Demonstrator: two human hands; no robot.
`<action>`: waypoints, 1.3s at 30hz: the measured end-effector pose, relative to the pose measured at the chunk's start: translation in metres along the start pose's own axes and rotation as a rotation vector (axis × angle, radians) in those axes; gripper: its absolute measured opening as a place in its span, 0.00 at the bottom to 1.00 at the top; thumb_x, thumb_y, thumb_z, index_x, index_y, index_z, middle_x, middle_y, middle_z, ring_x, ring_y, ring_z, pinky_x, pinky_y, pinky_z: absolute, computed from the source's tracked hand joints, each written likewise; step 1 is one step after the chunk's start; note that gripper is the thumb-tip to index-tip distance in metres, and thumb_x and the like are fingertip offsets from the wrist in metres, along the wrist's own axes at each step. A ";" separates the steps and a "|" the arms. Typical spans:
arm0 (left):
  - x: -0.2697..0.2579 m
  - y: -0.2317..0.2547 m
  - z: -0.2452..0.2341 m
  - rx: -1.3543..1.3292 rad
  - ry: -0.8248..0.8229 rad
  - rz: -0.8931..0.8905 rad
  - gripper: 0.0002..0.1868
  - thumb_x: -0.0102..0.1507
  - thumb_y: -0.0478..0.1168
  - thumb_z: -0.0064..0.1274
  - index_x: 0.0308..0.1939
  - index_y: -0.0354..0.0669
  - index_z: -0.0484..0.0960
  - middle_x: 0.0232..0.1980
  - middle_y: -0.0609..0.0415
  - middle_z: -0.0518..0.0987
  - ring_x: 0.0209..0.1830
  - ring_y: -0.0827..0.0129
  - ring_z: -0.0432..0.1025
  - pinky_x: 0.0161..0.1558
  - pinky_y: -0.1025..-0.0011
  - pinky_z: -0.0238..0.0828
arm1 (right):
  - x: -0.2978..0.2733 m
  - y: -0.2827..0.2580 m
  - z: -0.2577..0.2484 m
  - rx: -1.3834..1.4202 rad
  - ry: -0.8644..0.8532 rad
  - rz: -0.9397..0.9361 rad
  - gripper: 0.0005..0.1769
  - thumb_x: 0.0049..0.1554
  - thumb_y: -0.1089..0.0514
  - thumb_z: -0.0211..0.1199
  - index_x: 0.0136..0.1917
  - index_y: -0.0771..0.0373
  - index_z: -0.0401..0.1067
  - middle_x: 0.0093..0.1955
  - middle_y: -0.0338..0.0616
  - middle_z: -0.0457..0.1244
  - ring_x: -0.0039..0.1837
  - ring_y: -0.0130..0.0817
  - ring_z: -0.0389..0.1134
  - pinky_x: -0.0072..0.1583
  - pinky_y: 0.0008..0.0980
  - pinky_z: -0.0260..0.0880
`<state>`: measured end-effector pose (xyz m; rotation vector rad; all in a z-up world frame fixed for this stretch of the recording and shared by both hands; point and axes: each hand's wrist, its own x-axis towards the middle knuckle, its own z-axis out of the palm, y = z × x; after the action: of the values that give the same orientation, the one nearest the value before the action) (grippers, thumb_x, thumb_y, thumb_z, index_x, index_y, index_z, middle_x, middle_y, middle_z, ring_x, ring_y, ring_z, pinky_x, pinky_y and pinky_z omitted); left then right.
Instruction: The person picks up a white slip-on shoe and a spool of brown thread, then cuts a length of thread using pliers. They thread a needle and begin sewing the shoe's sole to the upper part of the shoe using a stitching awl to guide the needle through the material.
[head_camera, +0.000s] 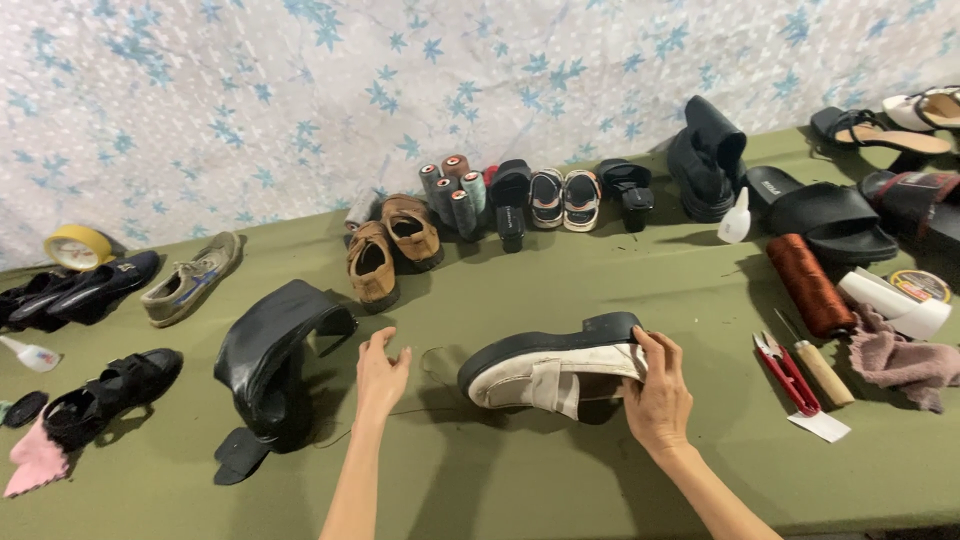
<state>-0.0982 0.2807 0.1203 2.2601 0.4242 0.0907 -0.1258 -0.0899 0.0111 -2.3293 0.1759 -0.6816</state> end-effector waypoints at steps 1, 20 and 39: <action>-0.012 0.010 -0.001 -0.065 0.071 0.050 0.24 0.67 0.45 0.48 0.68 0.53 0.72 0.64 0.55 0.71 0.45 0.66 0.73 0.58 0.59 0.68 | 0.000 0.000 -0.001 -0.001 -0.003 0.004 0.44 0.49 0.69 0.59 0.76 0.43 0.57 0.74 0.38 0.53 0.58 0.48 0.68 0.38 0.51 0.71; -0.140 0.124 0.203 -1.327 -0.226 -0.284 0.11 0.65 0.38 0.56 0.41 0.36 0.71 0.46 0.45 0.80 0.47 0.62 0.75 0.53 0.66 0.70 | -0.005 -0.002 -0.007 0.125 0.070 -0.057 0.36 0.50 0.59 0.60 0.72 0.49 0.62 0.71 0.42 0.56 0.59 0.52 0.70 0.47 0.55 0.73; -0.131 0.100 0.232 -1.034 -0.217 -0.237 0.21 0.63 0.56 0.55 0.45 0.42 0.83 0.54 0.59 0.83 0.61 0.72 0.71 0.71 0.67 0.58 | 0.004 0.029 -0.091 0.044 -0.104 -0.250 0.40 0.58 0.42 0.63 0.77 0.58 0.54 0.77 0.51 0.53 0.74 0.46 0.59 0.70 0.50 0.66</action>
<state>-0.1474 0.0091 0.0498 1.1794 0.3964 -0.0533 -0.1682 -0.1663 0.0500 -2.3600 -0.1785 -0.6746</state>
